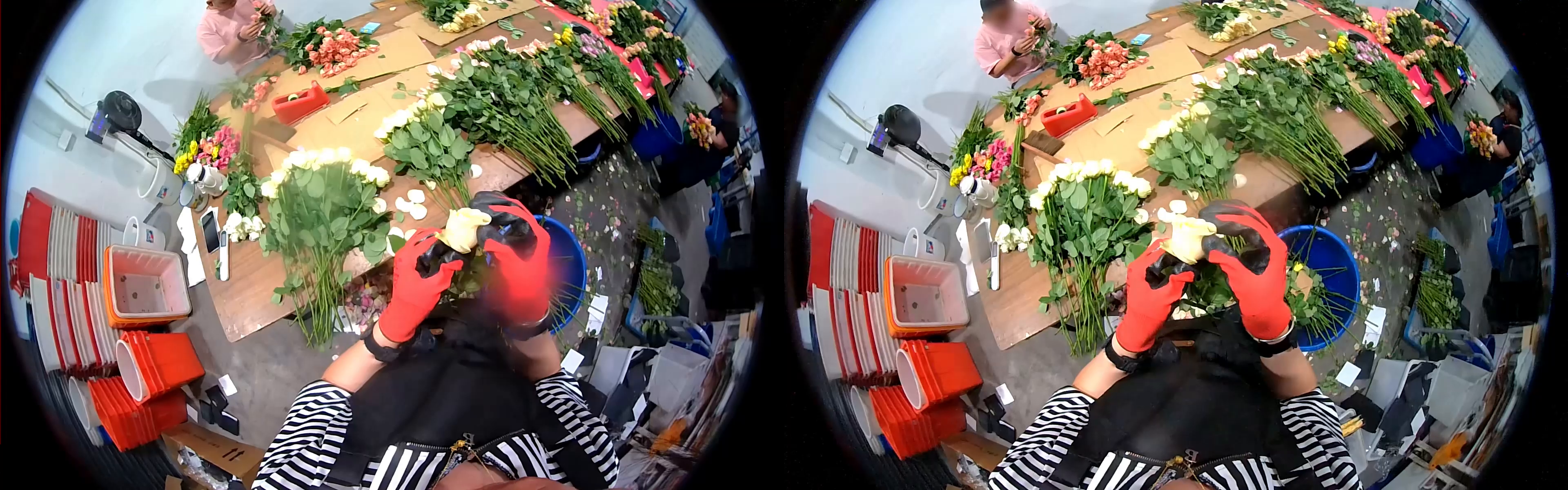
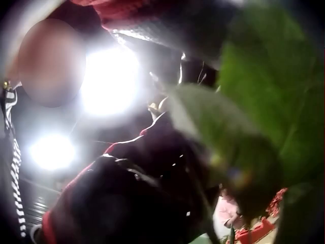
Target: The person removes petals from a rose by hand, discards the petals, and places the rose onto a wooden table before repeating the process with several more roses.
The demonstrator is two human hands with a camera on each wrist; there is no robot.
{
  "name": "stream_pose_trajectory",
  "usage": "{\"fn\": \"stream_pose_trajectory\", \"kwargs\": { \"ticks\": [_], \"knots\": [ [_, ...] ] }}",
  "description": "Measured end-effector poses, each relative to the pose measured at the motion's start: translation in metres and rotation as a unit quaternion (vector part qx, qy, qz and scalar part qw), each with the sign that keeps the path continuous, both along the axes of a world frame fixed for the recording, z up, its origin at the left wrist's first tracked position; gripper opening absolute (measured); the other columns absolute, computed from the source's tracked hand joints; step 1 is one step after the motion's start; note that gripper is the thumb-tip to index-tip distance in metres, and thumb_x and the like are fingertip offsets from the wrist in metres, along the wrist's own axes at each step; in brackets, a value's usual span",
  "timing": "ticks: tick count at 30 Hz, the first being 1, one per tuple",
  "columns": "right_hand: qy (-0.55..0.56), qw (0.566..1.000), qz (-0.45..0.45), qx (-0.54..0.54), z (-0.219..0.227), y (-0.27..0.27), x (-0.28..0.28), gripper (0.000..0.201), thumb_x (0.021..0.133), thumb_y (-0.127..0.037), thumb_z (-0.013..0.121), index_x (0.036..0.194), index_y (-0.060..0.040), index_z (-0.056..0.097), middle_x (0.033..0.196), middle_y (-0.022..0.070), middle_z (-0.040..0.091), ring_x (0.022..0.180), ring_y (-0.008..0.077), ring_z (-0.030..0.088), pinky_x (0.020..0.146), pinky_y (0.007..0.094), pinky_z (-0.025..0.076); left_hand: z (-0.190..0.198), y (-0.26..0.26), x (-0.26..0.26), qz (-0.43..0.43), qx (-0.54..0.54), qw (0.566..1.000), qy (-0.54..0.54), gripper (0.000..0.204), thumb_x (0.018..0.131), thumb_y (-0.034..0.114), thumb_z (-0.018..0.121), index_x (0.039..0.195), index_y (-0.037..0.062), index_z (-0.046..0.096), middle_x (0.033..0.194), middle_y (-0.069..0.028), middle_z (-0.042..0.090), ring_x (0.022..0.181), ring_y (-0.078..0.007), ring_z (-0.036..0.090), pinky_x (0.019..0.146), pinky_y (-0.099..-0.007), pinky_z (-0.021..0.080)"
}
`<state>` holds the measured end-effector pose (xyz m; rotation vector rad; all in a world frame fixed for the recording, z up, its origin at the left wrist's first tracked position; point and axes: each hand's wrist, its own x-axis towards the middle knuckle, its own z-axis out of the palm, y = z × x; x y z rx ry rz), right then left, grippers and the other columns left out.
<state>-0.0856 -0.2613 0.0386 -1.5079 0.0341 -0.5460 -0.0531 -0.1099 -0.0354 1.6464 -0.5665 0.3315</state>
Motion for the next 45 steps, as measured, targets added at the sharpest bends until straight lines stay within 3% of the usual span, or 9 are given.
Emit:
{"fn": "stream_pose_trajectory", "kwargs": {
  "ticks": [7,11,15,23,27,37,42,43,45],
  "knots": [
    [-0.034,0.996,-0.018,0.080,-0.015,0.011,0.001,0.021,0.087,-0.004,0.059,0.106,0.0034,0.062,0.110,0.0123,0.064,0.105,0.0189,0.058,0.093,0.0304,0.044,-0.015,-0.001,-0.008,-0.017,-0.040,0.996,0.077,0.044,0.076,0.002,0.074,0.116,-0.0056,0.055,0.125,-0.0192,0.055,0.103,-0.0250,0.060,0.087,-0.0355,0.050],
    [-0.008,0.988,-0.062,0.142,-0.050,0.002,0.005,0.025,0.096,-0.017,0.052,0.109,0.0031,0.059,0.110,0.0113,0.063,0.104,0.0187,0.058,0.091,0.0291,0.046,0.010,0.001,-0.008,-0.097,-0.219,0.903,0.357,0.039,0.079,0.000,0.071,0.114,-0.0058,0.056,0.126,-0.0168,0.054,0.105,-0.0234,0.060,0.089,-0.0345,0.050],
    [-0.039,0.994,-0.009,0.100,-0.042,-0.021,0.000,0.047,0.095,-0.041,0.053,0.107,0.0039,0.059,0.115,0.0146,0.060,0.105,0.0226,0.059,0.092,0.0329,0.045,-0.031,-0.001,0.001,0.010,-0.090,0.988,0.126,0.044,0.079,0.003,0.070,0.119,-0.0032,0.052,0.108,-0.0111,0.058,0.096,-0.0177,0.059,0.087,-0.0311,0.048],
    [-0.025,0.950,-0.121,-0.287,0.009,0.012,0.005,0.033,0.067,-0.004,0.077,0.097,-0.0040,0.066,0.108,0.0102,0.064,0.112,0.0310,0.054,0.100,0.0429,0.038,0.027,0.000,0.015,0.032,0.048,0.998,0.020,0.039,0.061,0.005,0.079,0.098,0.0007,0.065,0.097,-0.0140,0.063,0.089,-0.0314,0.059,0.079,-0.0377,0.048],
    [-0.069,0.935,-0.181,-0.298,-0.004,0.017,0.004,0.027,0.066,-0.001,0.077,0.090,-0.0046,0.065,0.106,0.0088,0.064,0.111,0.0325,0.054,0.098,0.0443,0.039,0.027,-0.001,0.014,0.054,0.069,0.996,0.035,0.040,0.063,0.009,0.080,0.099,0.0009,0.064,0.097,-0.0137,0.064,0.090,-0.0314,0.060,0.082,-0.0377,0.048],
    [-0.117,0.986,0.044,0.107,-0.037,-0.006,-0.003,0.020,0.069,-0.004,0.068,0.087,-0.0022,0.059,0.098,0.0162,0.065,0.098,0.0326,0.061,0.096,0.0474,0.044,0.009,0.008,0.017,0.008,-0.178,0.941,0.289,0.036,0.083,0.006,0.067,0.118,-0.0006,0.058,0.098,-0.0056,0.062,0.086,-0.0115,0.058,0.078,-0.0259,0.047],
    [0.198,0.963,0.135,-0.123,-0.074,-0.045,-0.008,0.049,0.070,-0.031,0.078,0.110,-0.0075,0.062,0.118,0.0168,0.058,0.116,0.0345,0.050,0.105,0.0441,0.035,0.031,0.059,0.056,0.131,-0.176,0.937,0.271,0.027,0.089,0.013,0.061,0.112,0.0004,0.059,0.104,-0.0045,0.060,0.091,-0.0129,0.054,0.080,-0.0268,0.044],
    [0.156,0.895,0.088,-0.409,-0.074,-0.038,-0.012,0.077,0.067,-0.038,0.081,0.134,-0.0132,0.051,0.136,0.0160,0.047,0.130,0.0324,0.038,0.109,0.0421,0.029,0.021,0.072,0.069,0.117,-0.200,0.949,0.213,0.025,0.092,0.014,0.058,0.112,-0.0008,0.059,0.104,-0.0049,0.061,0.091,-0.0127,0.056,0.079,-0.0265,0.045],
    [0.163,0.917,0.183,-0.315,-0.113,-0.028,-0.020,0.095,0.068,-0.036,0.082,0.146,-0.0102,0.035,0.148,0.0166,0.035,0.139,0.0320,0.029,0.113,0.0432,0.024,0.035,0.080,0.089,0.090,-0.190,0.967,0.144,0.023,0.093,0.015,0.055,0.111,0.0001,0.059,0.099,-0.0046,0.063,0.085,-0.0115,0.057,0.074,-0.0250,0.045]
  ]
}}
